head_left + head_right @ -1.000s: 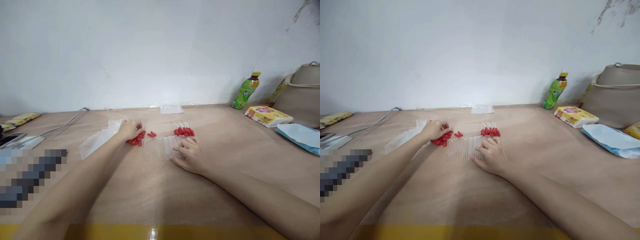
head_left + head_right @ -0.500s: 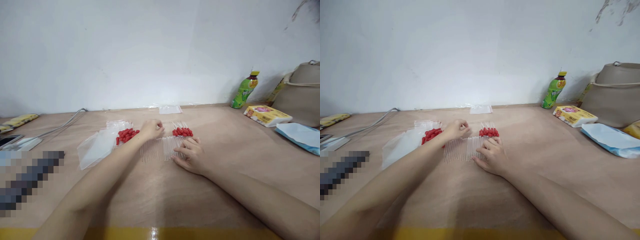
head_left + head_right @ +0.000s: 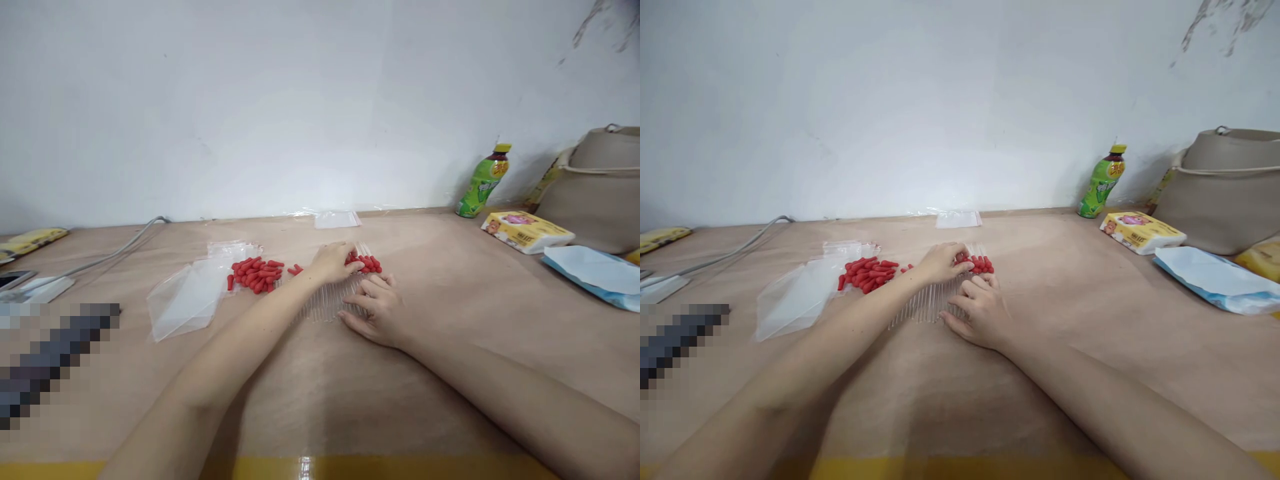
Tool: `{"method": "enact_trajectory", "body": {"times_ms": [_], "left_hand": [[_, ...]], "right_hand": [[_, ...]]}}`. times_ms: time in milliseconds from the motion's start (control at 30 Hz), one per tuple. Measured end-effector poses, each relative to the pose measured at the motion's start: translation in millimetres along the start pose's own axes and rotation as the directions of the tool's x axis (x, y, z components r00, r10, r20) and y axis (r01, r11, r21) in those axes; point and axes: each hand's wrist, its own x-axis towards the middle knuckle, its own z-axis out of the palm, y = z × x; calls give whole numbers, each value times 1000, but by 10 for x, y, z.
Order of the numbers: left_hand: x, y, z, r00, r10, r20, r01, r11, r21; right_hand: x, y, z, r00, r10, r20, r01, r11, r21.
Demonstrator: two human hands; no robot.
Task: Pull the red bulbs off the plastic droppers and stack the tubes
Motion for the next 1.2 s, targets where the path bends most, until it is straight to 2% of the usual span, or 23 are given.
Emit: {"method": "enact_trajectory", "body": {"times_ms": [167, 267, 333, 467, 600, 733, 967, 1200], "left_hand": [[-185, -3, -62, 986, -71, -148, 67, 997, -26], [-467, -47, -191, 959, -127, -253, 119, 992, -46], [-712, -79, -313, 940, -116, -320, 89, 991, -98], [-1202, -114, -527, 949, -59, -311, 24, 993, -118], [-1491, -191, -511, 956, 64, -285, -119, 976, -182], [-1538, -303, -376, 950, 172, -260, -245, 928, -281], [-1502, -309, -367, 939, 214, -269, -294, 905, -308], [-1437, -126, -327, 952, 229, -202, -246, 968, -59]], "right_hand": [[-3, 6, 7, 1000, 3, 0, -3, 1000, -7], [-7, 9, 19, 999, 12, -33, -12, 1000, -11], [-2, 7, 24, 996, 38, -86, -39, 999, -20], [33, -12, 10, 986, 74, -151, -82, 995, -49], [69, -29, -9, 996, -33, -88, 26, 997, -78], [73, -14, 3, 991, -126, -36, 124, 991, -60], [65, -26, 11, 986, -165, -10, 165, 986, 21], [74, -93, 21, 989, -147, -17, 148, 987, 67]]}}
